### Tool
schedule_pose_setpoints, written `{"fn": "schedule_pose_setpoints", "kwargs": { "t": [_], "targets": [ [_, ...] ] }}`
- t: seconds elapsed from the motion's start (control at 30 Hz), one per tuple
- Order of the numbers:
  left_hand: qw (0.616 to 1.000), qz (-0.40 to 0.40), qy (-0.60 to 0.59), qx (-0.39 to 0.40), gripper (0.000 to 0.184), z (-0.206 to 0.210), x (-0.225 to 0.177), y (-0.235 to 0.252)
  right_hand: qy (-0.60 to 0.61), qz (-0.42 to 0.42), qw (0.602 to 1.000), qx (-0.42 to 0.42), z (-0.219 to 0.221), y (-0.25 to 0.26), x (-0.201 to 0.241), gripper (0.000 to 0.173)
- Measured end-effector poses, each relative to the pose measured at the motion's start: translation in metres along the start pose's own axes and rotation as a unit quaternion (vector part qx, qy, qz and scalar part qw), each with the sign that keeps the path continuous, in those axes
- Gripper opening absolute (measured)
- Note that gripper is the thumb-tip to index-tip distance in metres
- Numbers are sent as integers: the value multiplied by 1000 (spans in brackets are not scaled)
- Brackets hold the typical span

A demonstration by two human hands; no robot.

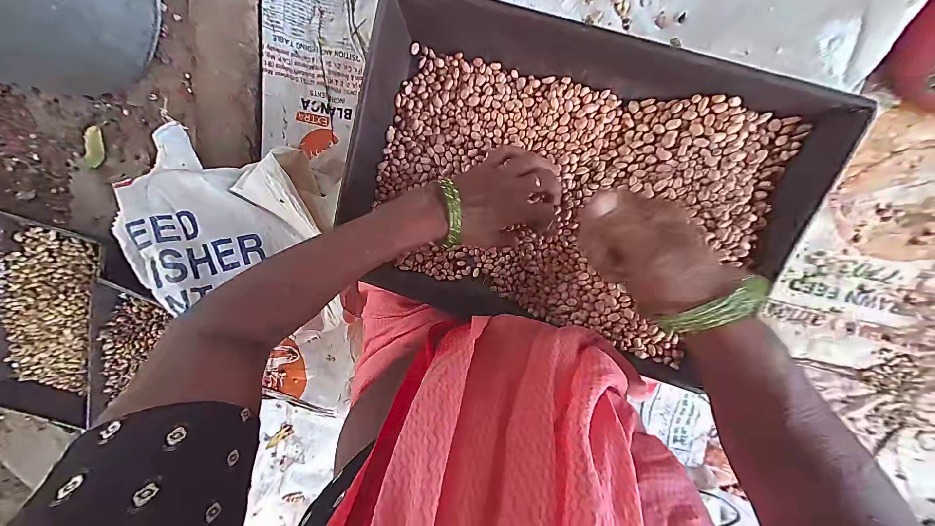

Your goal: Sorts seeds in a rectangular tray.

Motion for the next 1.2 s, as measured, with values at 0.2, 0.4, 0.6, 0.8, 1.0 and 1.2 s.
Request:
{"fn": "schedule_pose_setpoints", "kwargs": {
  "t": [0.2,0.4,0.6,0.8,1.0,1.2],
  "targets": [
    [983,-153,45,-86,28,-57,41,-87,-547,-51,809,208,114,-6,-29,32],
    [925,-256,75,-272,32,-129,23,-180,-569,-108,797,171,125,4,-19,28],
    [903,-289,12,-316,29,-98,5,-200,-510,25,830,224,120,9,-26,32],
    [918,-282,-5,-277,23,-61,3,-162,232,118,936,236,51,5,-13,25],
    [961,-212,72,-162,27,-27,16,-97,-15,30,999,37,39,29,-12,37],
    [950,-297,79,-56,21,-19,0,-140,-442,-102,890,-40,83,55,-7,27]
  ]
}}
Point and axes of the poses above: each hand's wrist, its own y-axis towards the middle knuckle, its own z-axis out of the palm, x = y × z, the point moved 9 cm from there along y, towards the middle knuckle, and after that the axes turned 10 degrees about z, right-handed, at the moved point
